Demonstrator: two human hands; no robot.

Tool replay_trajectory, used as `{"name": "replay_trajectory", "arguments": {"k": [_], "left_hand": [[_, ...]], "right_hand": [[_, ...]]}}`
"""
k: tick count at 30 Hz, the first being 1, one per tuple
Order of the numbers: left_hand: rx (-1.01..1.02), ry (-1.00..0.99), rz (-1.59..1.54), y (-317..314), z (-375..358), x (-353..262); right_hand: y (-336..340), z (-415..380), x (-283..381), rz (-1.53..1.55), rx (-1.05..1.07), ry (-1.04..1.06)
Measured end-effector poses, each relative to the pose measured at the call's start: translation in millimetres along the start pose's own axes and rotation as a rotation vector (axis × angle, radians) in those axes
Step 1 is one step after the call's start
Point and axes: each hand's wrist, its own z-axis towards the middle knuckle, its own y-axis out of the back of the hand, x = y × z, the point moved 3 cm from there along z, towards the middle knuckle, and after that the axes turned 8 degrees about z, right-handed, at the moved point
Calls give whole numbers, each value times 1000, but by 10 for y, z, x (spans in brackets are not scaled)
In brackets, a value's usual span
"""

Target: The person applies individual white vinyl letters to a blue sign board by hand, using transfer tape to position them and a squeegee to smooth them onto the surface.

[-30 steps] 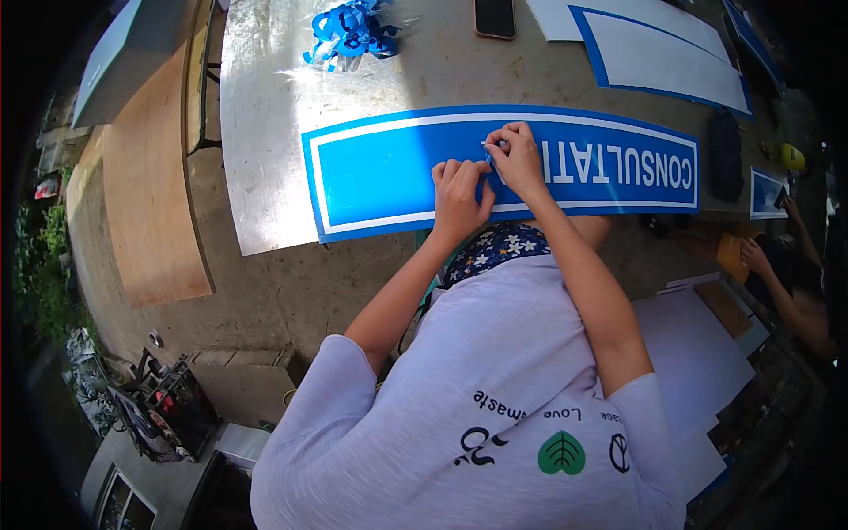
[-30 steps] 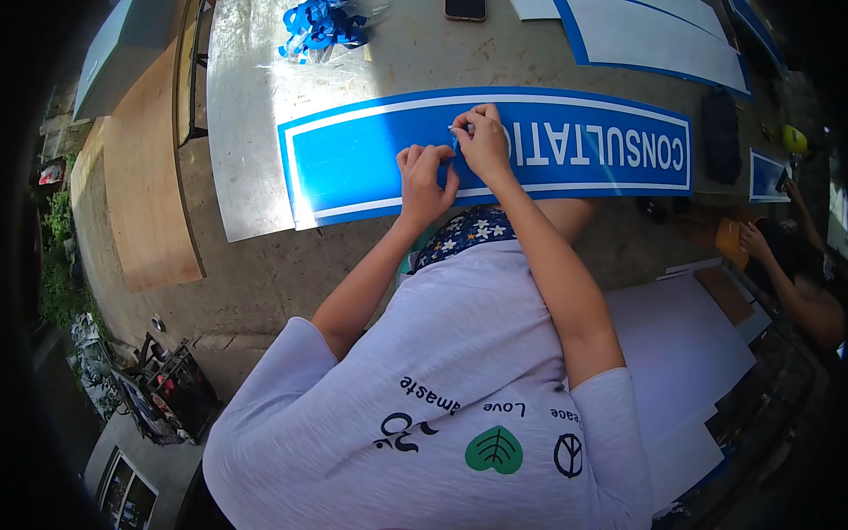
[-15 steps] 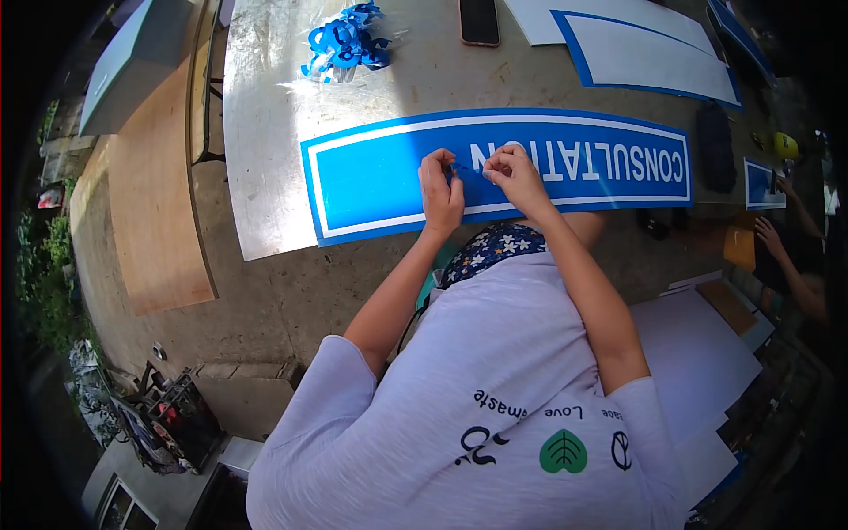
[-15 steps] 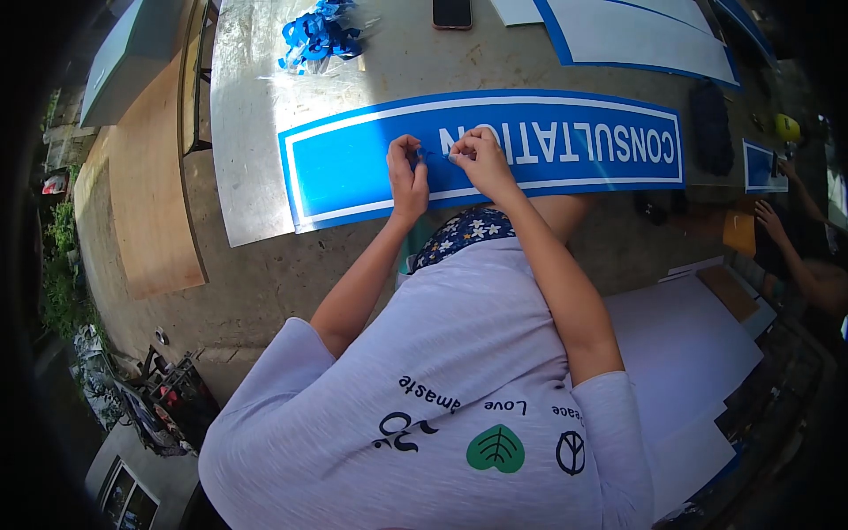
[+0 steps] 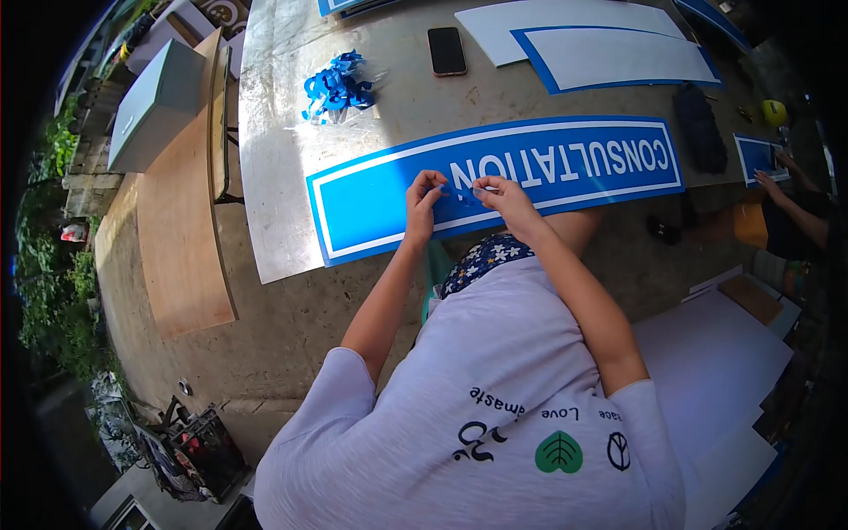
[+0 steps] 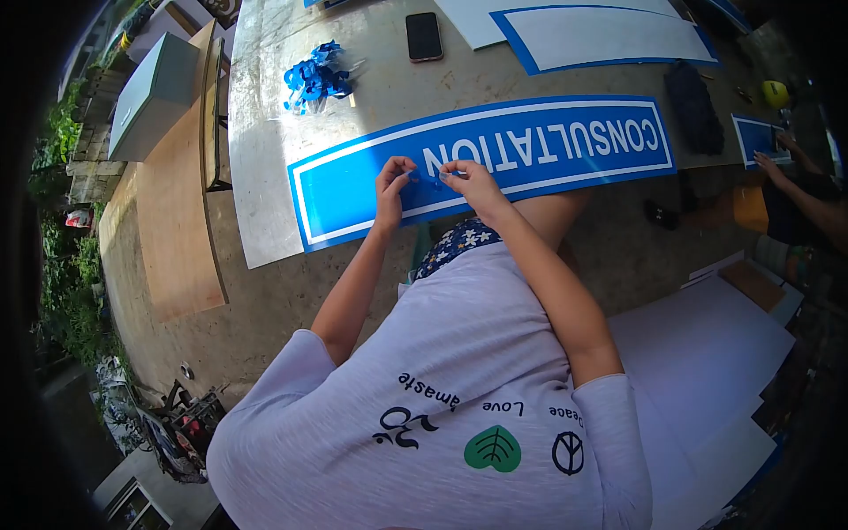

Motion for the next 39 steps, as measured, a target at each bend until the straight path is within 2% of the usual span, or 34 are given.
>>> {"name": "replay_trajectory", "arguments": {"k": [2, 5, 9, 12, 17, 18, 20, 22, 24, 26, 27, 29, 30, 32, 35, 39], "left_hand": [[38, 91, -128, -14, -6, -83], [37, 48, -27, -58, 19, -290], [47, -24, 21, -204, 89, -534], [31, -95, 503, -224, 185, -579], [1, -287, 721, -225, 327, -695], [-84, -309, 811, -184, 372, -769], [-225, -290, 905, 25, 552, -831], [-383, -223, 822, 414, 873, -887], [-559, -242, 1033, 837, 1172, -999], [-522, -385, 1065, 1344, 1569, -911], [-499, -287, 1046, 1576, 1755, -823], [-546, -69, 1227, 1897, 2065, -588], [-538, -80, 1229, 1932, 2126, -574], [-511, 159, 1304, 1999, 2256, -469], [-576, 216, 1462, 1740, 2127, -690], [-605, 217, 1450, 1804, 2228, -464]], "right_hand": [[-4, -10, 60, 69, 11, 50], [-60, -96, 241, 107, 22, 129], [-117, -220, 343, 228, 86, 103], [-121, -268, 394, 325, 107, 100], [-57, -252, 405, 93, 90, 219], [-82, -325, 458, 60, 8, 237], [-32, -352, 497, 15, -73, 247], [74, -325, 469, -4, -86, 258], [117, -334, 441, -22, -103, 266], [135, -371, 406, -2, -122, 218], [151, -370, 378, 3, -127, 225], [186, -328, 290, -30, -141, 202], [189, -329, 300, -38, -150, 216], [210, -343, 313, -37, -165, 213], [245, -360, 350, -61, -178, 191], [276, -329, 259, -83, -198, 182]]}}
